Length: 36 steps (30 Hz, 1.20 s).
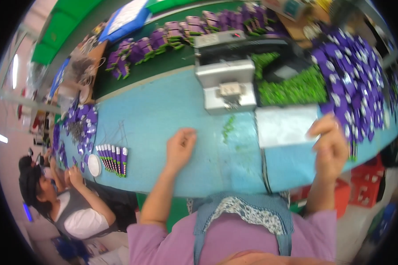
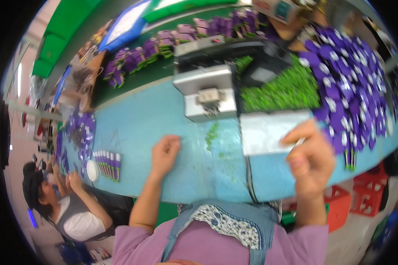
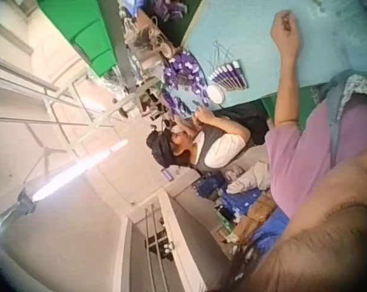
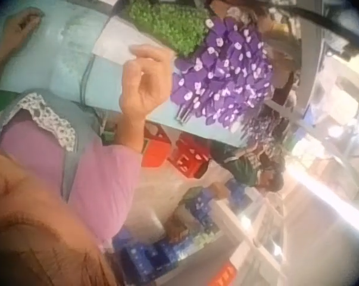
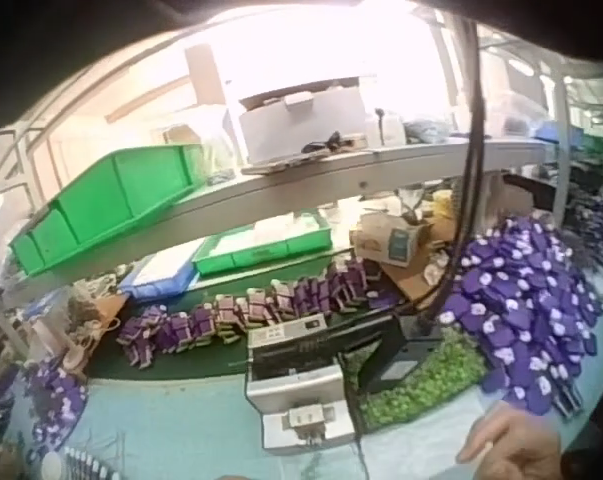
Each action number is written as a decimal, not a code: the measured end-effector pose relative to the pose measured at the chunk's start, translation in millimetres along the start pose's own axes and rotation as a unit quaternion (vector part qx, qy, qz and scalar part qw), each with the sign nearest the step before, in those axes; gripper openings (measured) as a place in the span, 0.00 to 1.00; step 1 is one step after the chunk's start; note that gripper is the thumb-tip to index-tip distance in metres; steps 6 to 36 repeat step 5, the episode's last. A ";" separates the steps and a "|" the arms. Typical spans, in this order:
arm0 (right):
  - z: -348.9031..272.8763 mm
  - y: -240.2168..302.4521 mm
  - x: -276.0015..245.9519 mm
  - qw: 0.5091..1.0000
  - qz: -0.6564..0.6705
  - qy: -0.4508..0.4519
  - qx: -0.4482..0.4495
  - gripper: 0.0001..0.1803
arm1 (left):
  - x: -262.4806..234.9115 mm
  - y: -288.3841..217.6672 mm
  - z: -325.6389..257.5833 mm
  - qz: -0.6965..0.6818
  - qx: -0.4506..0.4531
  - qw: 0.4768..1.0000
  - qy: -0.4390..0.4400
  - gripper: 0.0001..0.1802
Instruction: The person fastens toy components using an electric screwdriver, attaches green plastic caps onto the components by hand, and arranges the assembled pieces on the workstation table.
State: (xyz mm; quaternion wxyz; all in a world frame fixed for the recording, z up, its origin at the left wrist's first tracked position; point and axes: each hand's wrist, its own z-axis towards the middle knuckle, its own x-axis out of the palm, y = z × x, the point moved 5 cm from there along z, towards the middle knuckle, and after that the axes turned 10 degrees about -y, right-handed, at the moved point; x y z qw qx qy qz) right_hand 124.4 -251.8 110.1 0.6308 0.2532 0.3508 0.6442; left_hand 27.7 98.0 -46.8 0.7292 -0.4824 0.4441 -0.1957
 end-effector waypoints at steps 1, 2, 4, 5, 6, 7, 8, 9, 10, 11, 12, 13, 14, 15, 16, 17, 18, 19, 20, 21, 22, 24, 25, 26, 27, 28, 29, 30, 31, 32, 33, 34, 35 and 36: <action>14.6 20.1 -17.6 0.997 0.010 -0.035 -0.070 0.16 | 13.5 -20.8 -15.9 0.108 0.160 0.981 -0.023 0.05; 21.5 39.2 -33.5 0.989 -0.008 -0.100 -0.111 0.23 | 24.5 -37.4 -29.3 0.207 0.320 0.923 -0.052 0.05; 35.1 91.6 -65.3 0.962 -0.159 -0.046 -0.219 0.42 | 28.3 -41.5 -29.9 0.194 0.311 0.929 -0.042 0.05; 23.1 97.6 -76.0 0.961 -0.161 -0.058 -0.217 0.42 | 21.4 -35.3 -24.2 0.136 0.209 0.967 -0.059 0.04; 23.1 97.6 -76.0 0.961 -0.161 -0.058 -0.217 0.42 | 21.4 -35.3 -24.2 0.136 0.209 0.967 -0.059 0.04; 23.1 97.6 -76.0 0.961 -0.161 -0.058 -0.217 0.42 | 21.4 -35.3 -24.2 0.136 0.209 0.967 -0.059 0.04; 23.1 97.6 -76.0 0.961 -0.161 -0.058 -0.217 0.42 | 21.4 -35.3 -24.2 0.136 0.209 0.967 -0.059 0.04; 23.1 97.6 -76.0 0.961 -0.161 -0.058 -0.217 0.42 | 21.4 -35.3 -24.2 0.136 0.209 0.967 -0.059 0.04; 23.1 97.6 -76.0 0.961 -0.161 -0.058 -0.217 0.42 | 21.4 -35.3 -24.2 0.136 0.209 0.967 -0.059 0.04; 23.1 97.6 -76.0 0.961 -0.161 -0.058 -0.217 0.42 | 21.4 -35.3 -24.2 0.136 0.209 0.967 -0.059 0.04; 23.1 97.6 -76.0 0.961 -0.161 -0.058 -0.217 0.42 | 21.4 -35.3 -24.2 0.136 0.209 0.967 -0.059 0.04; 23.1 97.6 -76.0 0.961 -0.161 -0.058 -0.217 0.42 | 21.4 -35.3 -24.2 0.136 0.209 0.967 -0.059 0.04; 23.1 97.6 -76.0 0.961 -0.161 -0.058 -0.217 0.42 | 21.4 -35.3 -24.2 0.136 0.209 0.967 -0.059 0.04; 23.1 97.6 -76.0 0.961 -0.161 -0.058 -0.217 0.42 | 21.4 -35.3 -24.2 0.136 0.209 0.967 -0.059 0.04; 23.1 97.6 -76.0 0.961 -0.161 -0.058 -0.217 0.42 | 21.4 -35.3 -24.2 0.136 0.209 0.967 -0.059 0.04; 23.1 97.6 -76.0 0.961 -0.161 -0.058 -0.217 0.42 | 21.4 -35.3 -24.2 0.136 0.209 0.967 -0.059 0.04; 23.1 97.6 -76.0 0.961 -0.161 -0.058 -0.217 0.42 | 21.4 -35.3 -24.2 0.136 0.209 0.967 -0.059 0.04; 23.1 97.6 -76.0 0.961 -0.161 -0.058 -0.217 0.42 | 21.4 -35.3 -24.2 0.136 0.209 0.967 -0.059 0.04; 23.1 97.6 -76.0 0.961 -0.161 -0.058 -0.217 0.42 | 21.4 -35.3 -24.2 0.136 0.209 0.967 -0.059 0.04; 23.1 97.6 -76.0 0.961 -0.161 -0.058 -0.217 0.42 | 21.4 -35.3 -24.2 0.136 0.209 0.967 -0.059 0.04; 23.1 97.6 -76.0 0.961 -0.161 -0.058 -0.217 0.42 | 21.4 -35.3 -24.2 0.136 0.209 0.967 -0.059 0.04; 23.1 97.6 -76.0 0.961 -0.161 -0.058 -0.217 0.42 | 21.4 -35.3 -24.2 0.136 0.209 0.967 -0.059 0.04; 23.1 97.6 -76.0 0.961 -0.161 -0.058 -0.217 0.42 | 21.4 -35.3 -24.2 0.136 0.209 0.967 -0.059 0.04; 23.1 97.6 -76.0 0.961 -0.161 -0.058 -0.217 0.42 | 21.4 -35.3 -24.2 0.136 0.209 0.967 -0.059 0.04; 23.1 97.6 -76.0 0.961 -0.161 -0.058 -0.217 0.42 | 21.4 -35.3 -24.2 0.136 0.209 0.967 -0.059 0.04; 23.1 97.6 -76.0 0.961 -0.161 -0.058 -0.217 0.42 | 21.4 -35.3 -24.2 0.136 0.209 0.967 -0.059 0.04; 23.1 97.6 -76.0 0.961 -0.161 -0.058 -0.217 0.42 | 21.4 -35.3 -24.2 0.136 0.209 0.967 -0.059 0.04; 23.1 97.6 -76.0 0.961 -0.161 -0.058 -0.217 0.42 | 21.4 -35.3 -24.2 0.136 0.209 0.967 -0.059 0.04; 23.1 97.6 -76.0 0.961 -0.161 -0.058 -0.217 0.42 | 21.4 -35.3 -24.2 0.136 0.209 0.967 -0.059 0.04; 23.1 97.6 -76.0 0.961 -0.161 -0.058 -0.217 0.42 | 21.4 -35.3 -24.2 0.136 0.209 0.967 -0.059 0.04; 23.1 97.6 -76.0 0.961 -0.161 -0.058 -0.217 0.42 | 21.4 -35.3 -24.2 0.136 0.209 0.967 -0.059 0.04; 23.1 97.6 -76.0 0.961 -0.161 -0.058 -0.217 0.42 | 21.4 -35.3 -24.2 0.136 0.209 0.967 -0.059 0.04; 23.1 97.6 -76.0 0.961 -0.161 -0.058 -0.217 0.42 | 21.4 -35.3 -24.2 0.136 0.209 0.967 -0.059 0.04; 23.1 97.6 -76.0 0.961 -0.161 -0.058 -0.217 0.42 | 21.4 -35.3 -24.2 0.136 0.209 0.967 -0.059 0.04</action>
